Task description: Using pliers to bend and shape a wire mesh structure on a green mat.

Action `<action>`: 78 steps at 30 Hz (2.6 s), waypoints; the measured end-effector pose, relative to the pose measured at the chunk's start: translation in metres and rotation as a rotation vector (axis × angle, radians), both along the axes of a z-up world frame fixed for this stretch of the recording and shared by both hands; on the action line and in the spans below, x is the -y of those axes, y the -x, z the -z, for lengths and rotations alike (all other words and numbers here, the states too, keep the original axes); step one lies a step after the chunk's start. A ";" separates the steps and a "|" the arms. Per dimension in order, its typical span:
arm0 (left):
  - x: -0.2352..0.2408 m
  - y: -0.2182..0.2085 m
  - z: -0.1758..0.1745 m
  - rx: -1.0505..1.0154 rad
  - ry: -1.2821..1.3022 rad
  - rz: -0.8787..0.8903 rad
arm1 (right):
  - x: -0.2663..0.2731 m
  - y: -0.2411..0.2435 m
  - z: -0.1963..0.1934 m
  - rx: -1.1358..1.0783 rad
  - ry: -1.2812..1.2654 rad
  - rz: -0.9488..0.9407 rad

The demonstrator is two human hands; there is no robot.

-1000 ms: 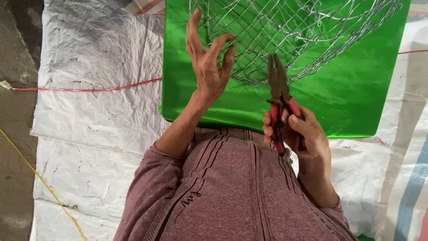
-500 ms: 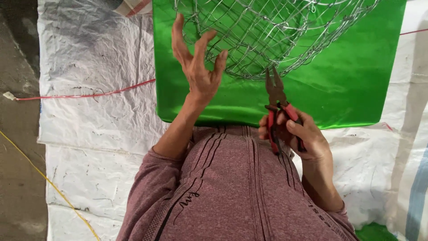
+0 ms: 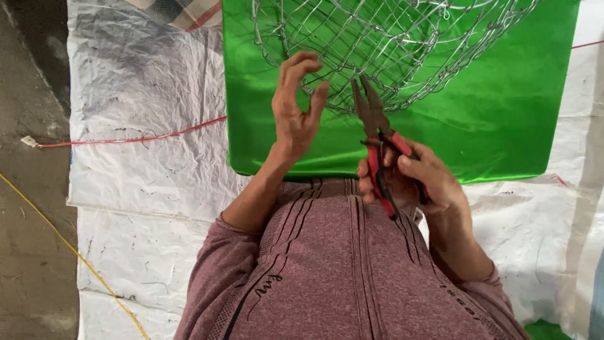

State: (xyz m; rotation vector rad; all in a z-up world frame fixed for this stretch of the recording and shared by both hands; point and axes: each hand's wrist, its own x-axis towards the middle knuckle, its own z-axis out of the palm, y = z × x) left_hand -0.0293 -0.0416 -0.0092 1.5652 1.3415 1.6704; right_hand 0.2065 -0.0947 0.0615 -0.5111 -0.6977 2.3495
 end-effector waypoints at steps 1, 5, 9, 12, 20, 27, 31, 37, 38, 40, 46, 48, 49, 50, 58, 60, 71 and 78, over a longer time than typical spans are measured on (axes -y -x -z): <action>-0.002 0.001 -0.002 0.051 0.018 0.064 | -0.005 0.001 -0.005 0.016 -0.010 0.000; -0.005 0.008 -0.005 0.111 0.032 0.194 | -0.016 0.003 -0.014 0.059 0.067 0.075; -0.010 0.010 -0.009 0.030 0.018 0.227 | -0.023 0.005 -0.015 0.095 0.086 0.098; -0.013 0.011 -0.020 0.016 0.036 0.286 | -0.022 0.003 -0.011 0.042 0.102 0.091; -0.032 0.011 -0.024 -0.069 -0.055 0.268 | -0.018 0.001 0.019 -0.034 0.083 0.242; -0.032 0.010 -0.023 -0.068 -0.061 0.271 | -0.022 0.001 0.024 -0.047 0.087 0.187; -0.030 0.008 -0.030 -0.091 -0.100 0.242 | -0.022 0.003 0.022 -0.037 0.085 0.178; -0.036 0.010 -0.014 -0.144 -0.138 0.237 | -0.024 0.013 0.015 -0.004 0.060 0.199; -0.036 0.010 -0.017 -0.145 -0.139 0.237 | -0.024 0.013 0.014 -0.005 0.060 0.199; -0.036 0.009 -0.020 -0.122 -0.130 0.245 | -0.024 0.013 0.014 0.035 0.059 0.210; -0.038 0.007 -0.017 -0.087 -0.156 0.249 | -0.023 0.015 0.016 0.092 0.060 0.250; -0.037 0.007 -0.019 -0.082 -0.151 0.248 | -0.023 0.015 0.015 0.109 0.059 0.254; -0.038 0.007 -0.019 -0.076 -0.148 0.249 | -0.023 0.016 0.014 0.125 0.057 0.260; -0.038 0.006 -0.019 -0.076 -0.147 0.249 | -0.023 0.016 0.016 0.125 0.058 0.260; -0.037 0.005 -0.021 -0.100 -0.149 0.232 | -0.018 0.017 0.023 0.226 -0.032 0.270; -0.037 0.006 -0.021 -0.097 -0.152 0.235 | -0.018 0.023 0.019 0.222 -0.032 0.283; -0.039 0.009 -0.016 -0.100 -0.164 0.271 | -0.021 0.000 0.029 0.125 0.052 0.200; -0.036 0.016 -0.025 -0.190 -0.145 0.275 | -0.025 0.004 0.022 0.009 0.077 0.144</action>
